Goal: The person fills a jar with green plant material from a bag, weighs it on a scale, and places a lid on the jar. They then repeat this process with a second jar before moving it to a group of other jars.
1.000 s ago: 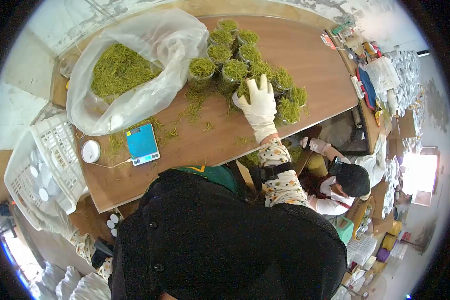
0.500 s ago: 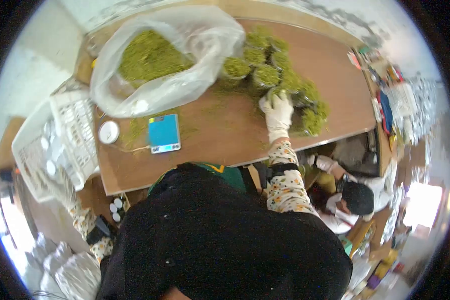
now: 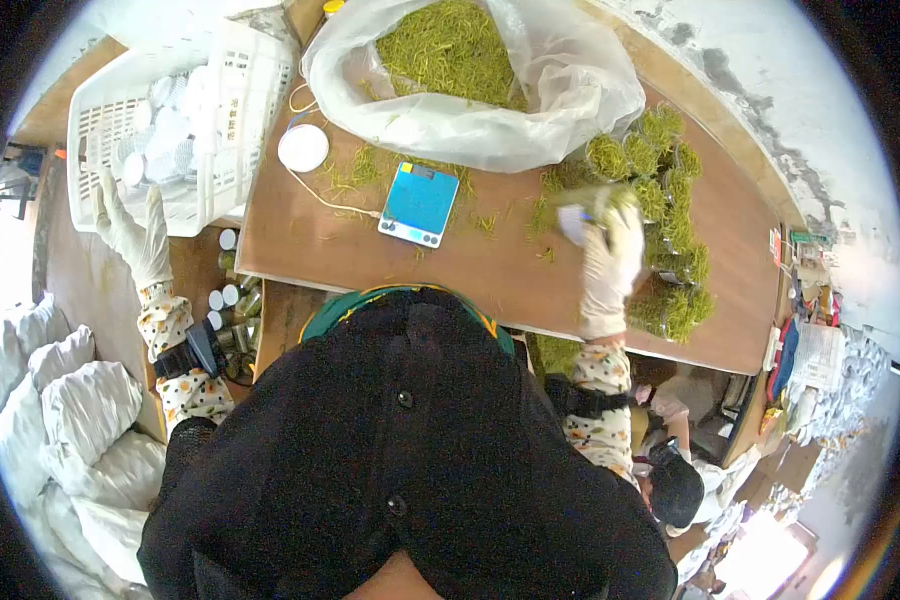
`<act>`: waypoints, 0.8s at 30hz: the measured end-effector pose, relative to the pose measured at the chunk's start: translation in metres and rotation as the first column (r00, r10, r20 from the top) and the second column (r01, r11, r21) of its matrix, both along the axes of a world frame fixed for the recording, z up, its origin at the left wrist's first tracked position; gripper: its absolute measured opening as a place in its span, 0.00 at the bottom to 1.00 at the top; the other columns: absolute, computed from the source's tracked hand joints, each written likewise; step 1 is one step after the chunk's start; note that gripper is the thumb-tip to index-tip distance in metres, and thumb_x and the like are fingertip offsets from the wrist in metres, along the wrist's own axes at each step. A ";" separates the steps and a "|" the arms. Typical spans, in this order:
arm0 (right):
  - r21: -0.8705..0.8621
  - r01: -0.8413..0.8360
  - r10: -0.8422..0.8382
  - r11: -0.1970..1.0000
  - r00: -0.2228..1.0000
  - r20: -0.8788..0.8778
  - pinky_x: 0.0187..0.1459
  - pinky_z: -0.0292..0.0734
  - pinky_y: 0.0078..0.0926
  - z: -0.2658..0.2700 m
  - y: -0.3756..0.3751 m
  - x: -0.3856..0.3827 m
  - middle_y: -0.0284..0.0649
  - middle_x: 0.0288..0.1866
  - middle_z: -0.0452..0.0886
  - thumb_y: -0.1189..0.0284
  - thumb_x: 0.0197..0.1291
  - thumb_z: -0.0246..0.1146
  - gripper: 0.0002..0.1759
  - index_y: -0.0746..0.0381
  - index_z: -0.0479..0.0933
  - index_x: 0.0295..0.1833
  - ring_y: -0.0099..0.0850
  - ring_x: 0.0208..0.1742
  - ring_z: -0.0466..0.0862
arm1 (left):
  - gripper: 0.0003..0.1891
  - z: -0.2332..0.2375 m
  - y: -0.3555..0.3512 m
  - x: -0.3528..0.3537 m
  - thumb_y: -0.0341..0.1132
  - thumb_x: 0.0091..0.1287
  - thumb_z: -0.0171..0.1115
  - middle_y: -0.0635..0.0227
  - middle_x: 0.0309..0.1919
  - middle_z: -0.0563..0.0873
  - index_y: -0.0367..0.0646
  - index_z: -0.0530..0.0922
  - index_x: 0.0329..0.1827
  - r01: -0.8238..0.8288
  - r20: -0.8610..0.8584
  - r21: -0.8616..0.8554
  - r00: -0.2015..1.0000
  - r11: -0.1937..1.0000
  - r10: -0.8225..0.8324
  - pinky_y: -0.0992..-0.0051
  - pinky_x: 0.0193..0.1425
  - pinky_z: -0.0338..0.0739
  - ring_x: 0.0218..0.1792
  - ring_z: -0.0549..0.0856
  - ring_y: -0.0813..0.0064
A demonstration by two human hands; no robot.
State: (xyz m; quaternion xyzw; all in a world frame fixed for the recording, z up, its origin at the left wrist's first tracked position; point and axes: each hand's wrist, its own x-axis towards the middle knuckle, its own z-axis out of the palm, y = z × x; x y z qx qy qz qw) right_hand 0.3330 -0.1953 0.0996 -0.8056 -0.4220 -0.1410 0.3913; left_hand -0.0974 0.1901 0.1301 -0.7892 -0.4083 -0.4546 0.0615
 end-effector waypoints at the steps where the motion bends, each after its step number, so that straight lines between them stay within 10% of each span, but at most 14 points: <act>1: -0.020 -0.107 0.106 0.994 0.993 -0.043 0.61 0.71 0.39 0.017 0.027 -0.020 0.50 0.51 0.80 0.79 0.47 0.67 0.17 0.67 0.81 0.46 0.48 0.55 0.78 | 0.40 -0.005 0.005 -0.004 0.32 0.56 0.73 0.49 0.66 0.68 0.43 0.66 0.73 0.016 0.008 -0.020 1.000 1.000 -0.016 0.62 0.73 0.61 0.69 0.66 0.54; 8: -0.170 -0.581 0.589 0.796 0.808 0.001 0.56 0.73 0.44 -0.002 0.137 -0.065 0.45 0.41 0.78 0.70 0.42 0.71 0.15 0.60 0.77 0.38 0.48 0.49 0.78 | 0.39 -0.013 0.023 -0.004 0.34 0.56 0.74 0.49 0.63 0.72 0.44 0.67 0.72 0.036 -0.057 -0.043 0.998 0.998 -0.038 0.61 0.71 0.62 0.66 0.69 0.54; 14: -0.344 -0.567 0.605 0.748 0.796 0.003 0.69 0.63 0.49 -0.034 0.156 -0.078 0.49 0.57 0.76 0.74 0.44 0.69 0.19 0.59 0.79 0.46 0.50 0.62 0.73 | 0.34 -0.038 0.081 -0.015 0.40 0.56 0.74 0.48 0.59 0.75 0.44 0.73 0.66 -0.022 -0.205 -0.080 0.979 0.997 0.005 0.58 0.67 0.67 0.62 0.73 0.51; 21: -0.387 -0.568 0.598 0.727 0.800 -0.050 0.68 0.65 0.49 0.017 0.152 -0.063 0.55 0.69 0.70 0.77 0.42 0.67 0.27 0.60 0.78 0.54 0.61 0.67 0.69 | 0.31 -0.054 0.174 -0.020 0.40 0.60 0.68 0.53 0.57 0.81 0.43 0.72 0.68 -0.034 -0.280 -0.622 0.943 0.782 -0.181 0.65 0.64 0.71 0.57 0.80 0.57; 23: -0.112 -0.627 0.622 0.771 0.779 -0.079 0.68 0.64 0.48 0.026 0.165 -0.042 0.56 0.70 0.69 0.80 0.47 0.64 0.27 0.59 0.77 0.57 0.60 0.68 0.69 | 0.30 -0.094 0.209 -0.017 0.39 0.61 0.67 0.53 0.56 0.82 0.43 0.73 0.68 0.014 -0.117 -0.872 0.964 0.489 -0.237 0.66 0.62 0.73 0.55 0.82 0.60; 24: -0.080 -0.556 0.554 0.827 0.831 -0.040 0.70 0.63 0.43 0.033 0.166 -0.033 0.56 0.70 0.69 0.83 0.54 0.60 0.26 0.61 0.75 0.62 0.53 0.69 0.70 | 0.31 -0.113 0.217 -0.015 0.46 0.61 0.64 0.53 0.57 0.82 0.42 0.73 0.67 -0.054 -0.315 -0.809 0.881 0.585 -0.353 0.67 0.64 0.72 0.58 0.81 0.62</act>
